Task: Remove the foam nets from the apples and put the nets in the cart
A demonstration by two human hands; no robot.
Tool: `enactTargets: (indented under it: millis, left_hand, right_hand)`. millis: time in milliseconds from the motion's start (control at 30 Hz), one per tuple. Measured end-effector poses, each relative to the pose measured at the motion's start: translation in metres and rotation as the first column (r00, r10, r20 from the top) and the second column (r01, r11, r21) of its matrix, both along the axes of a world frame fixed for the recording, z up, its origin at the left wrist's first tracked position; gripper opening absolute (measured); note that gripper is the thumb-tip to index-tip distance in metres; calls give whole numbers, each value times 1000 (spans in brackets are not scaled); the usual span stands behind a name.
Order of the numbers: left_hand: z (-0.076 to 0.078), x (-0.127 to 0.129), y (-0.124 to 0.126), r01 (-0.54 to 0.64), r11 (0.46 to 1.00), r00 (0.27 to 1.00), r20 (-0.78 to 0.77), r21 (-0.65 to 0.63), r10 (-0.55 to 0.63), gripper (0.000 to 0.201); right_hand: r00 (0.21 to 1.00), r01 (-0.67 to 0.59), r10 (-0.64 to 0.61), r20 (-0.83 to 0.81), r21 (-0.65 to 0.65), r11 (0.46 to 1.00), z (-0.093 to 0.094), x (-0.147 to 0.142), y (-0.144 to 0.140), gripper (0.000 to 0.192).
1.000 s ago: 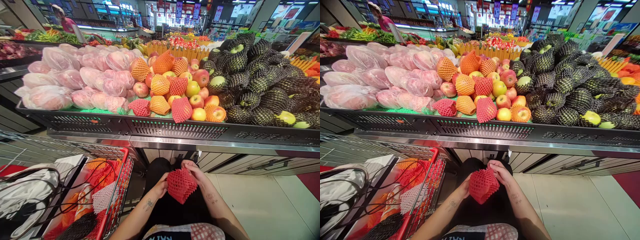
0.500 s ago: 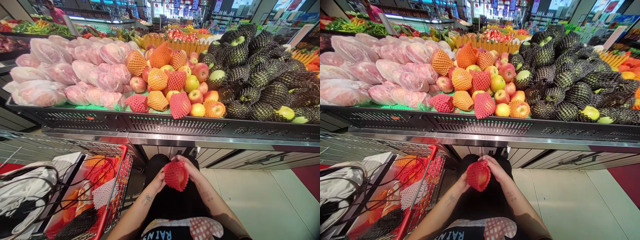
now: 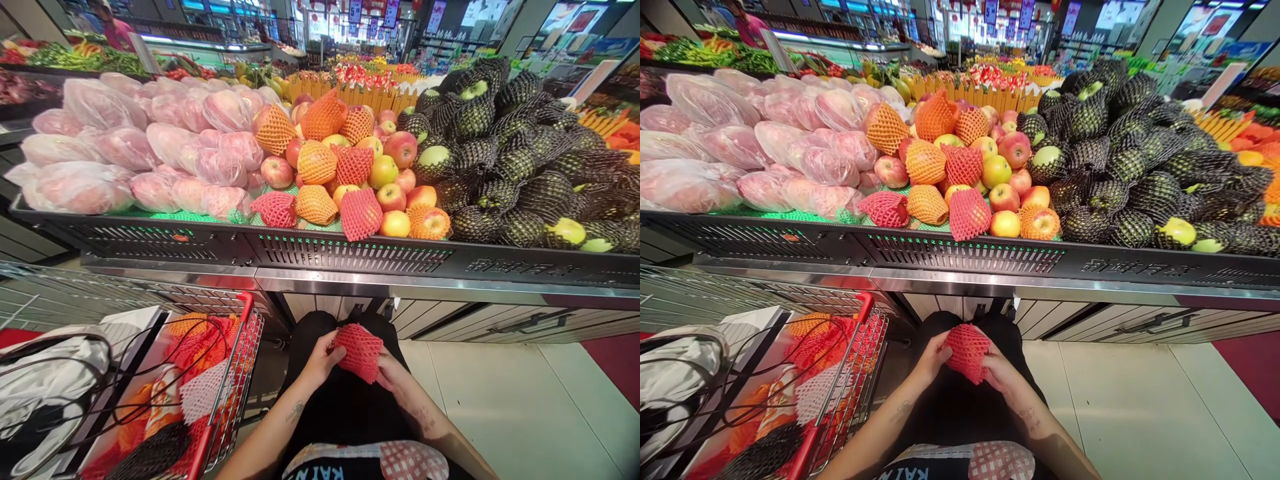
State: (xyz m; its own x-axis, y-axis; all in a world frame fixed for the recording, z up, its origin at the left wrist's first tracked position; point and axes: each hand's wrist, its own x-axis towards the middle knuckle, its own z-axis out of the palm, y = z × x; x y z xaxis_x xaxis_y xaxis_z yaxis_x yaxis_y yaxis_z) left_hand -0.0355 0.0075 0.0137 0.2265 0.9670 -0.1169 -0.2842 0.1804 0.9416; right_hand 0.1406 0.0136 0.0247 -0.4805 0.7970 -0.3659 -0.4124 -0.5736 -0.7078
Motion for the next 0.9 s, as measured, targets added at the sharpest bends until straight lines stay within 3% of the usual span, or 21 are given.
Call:
enactTargets:
  millis: [167, 267, 467, 600, 733, 900]
  left_hand:
    - [13, -5, 0, -93, 984, 958, -257, 155, 131, 48]
    - [17, -6, 3, -124, 976, 951, -260, 179, 168, 36]
    - [17, -1, 16, -127, 984, 960, -235, 125, 154, 51]
    - [10, -2, 22, -219, 976, 964, -148, 19, 219, 55]
    - [-3, -5, 28, -288, 941, 956, 10, -178, 295, 53]
    - [-10, -2, 25, -308, 910, 921, 153, -278, 358, 47]
  right_hand:
    - [989, 149, -149, 18, 6, 989, -2, -4, -1, 66]
    - [986, 149, -154, 61, 78, 986, 9, -8, 2, 62]
    - [943, 132, -221, 247, 332, 934, 7, -16, 3, 68]
    - [948, 146, -226, 224, 324, 935, -3, -13, 3, 74]
    - [979, 74, -132, 154, 334, 940, -18, -11, 1, 82]
    - [999, 32, -29, -21, 161, 986, -30, -19, -5, 100]
